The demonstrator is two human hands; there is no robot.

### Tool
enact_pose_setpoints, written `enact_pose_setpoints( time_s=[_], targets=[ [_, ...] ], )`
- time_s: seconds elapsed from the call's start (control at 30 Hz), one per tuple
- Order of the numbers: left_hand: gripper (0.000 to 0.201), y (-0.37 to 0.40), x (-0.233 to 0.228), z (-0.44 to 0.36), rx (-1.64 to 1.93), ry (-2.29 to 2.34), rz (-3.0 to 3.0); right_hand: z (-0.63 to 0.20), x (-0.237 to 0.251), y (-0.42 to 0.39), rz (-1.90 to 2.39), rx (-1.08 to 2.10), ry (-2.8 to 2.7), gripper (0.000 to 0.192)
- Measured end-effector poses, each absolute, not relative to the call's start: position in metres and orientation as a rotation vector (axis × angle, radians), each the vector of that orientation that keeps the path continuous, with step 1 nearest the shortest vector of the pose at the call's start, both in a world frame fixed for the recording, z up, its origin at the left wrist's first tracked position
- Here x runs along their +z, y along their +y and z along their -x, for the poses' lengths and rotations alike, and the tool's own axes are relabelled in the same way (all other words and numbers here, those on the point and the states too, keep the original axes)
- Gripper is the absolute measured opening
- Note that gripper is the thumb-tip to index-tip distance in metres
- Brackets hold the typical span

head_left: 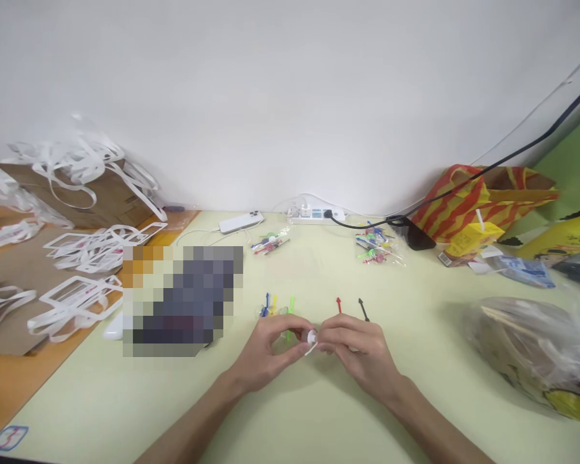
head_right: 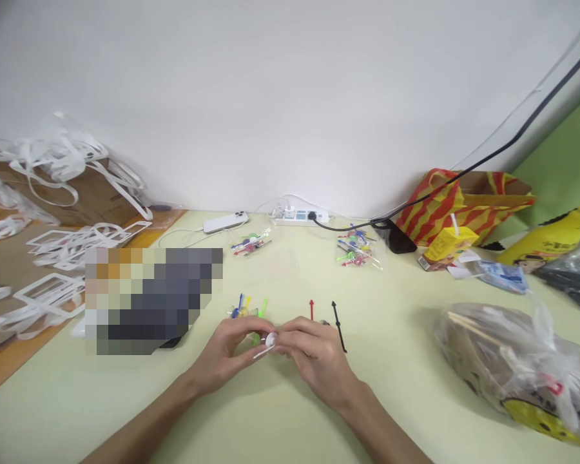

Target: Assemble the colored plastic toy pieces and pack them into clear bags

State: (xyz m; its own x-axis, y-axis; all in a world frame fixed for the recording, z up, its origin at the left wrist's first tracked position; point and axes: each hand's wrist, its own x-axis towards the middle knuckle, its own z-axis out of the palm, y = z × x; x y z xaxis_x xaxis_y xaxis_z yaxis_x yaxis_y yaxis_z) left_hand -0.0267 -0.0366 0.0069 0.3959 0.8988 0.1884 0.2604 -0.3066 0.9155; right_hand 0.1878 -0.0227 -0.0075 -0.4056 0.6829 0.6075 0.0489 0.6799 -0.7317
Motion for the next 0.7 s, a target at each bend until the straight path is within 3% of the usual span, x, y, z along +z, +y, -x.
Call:
enact_pose_setpoints(
  time_s=[0.27, 0.7],
  targets=[
    [0.017, -0.0371, 0.0044, 0.0278, 0.946, 0.964, -1.772, -0.1908, -0.0096, -0.0192, 0.549, 0.836, -1.950, 0.033],
    [0.019, -0.0391, 0.0036, 0.0306, 1.030, 0.877, -2.012, -0.1942, -0.0050, -0.0152, 0.644, 0.771, -1.983, 0.015]
  ],
)
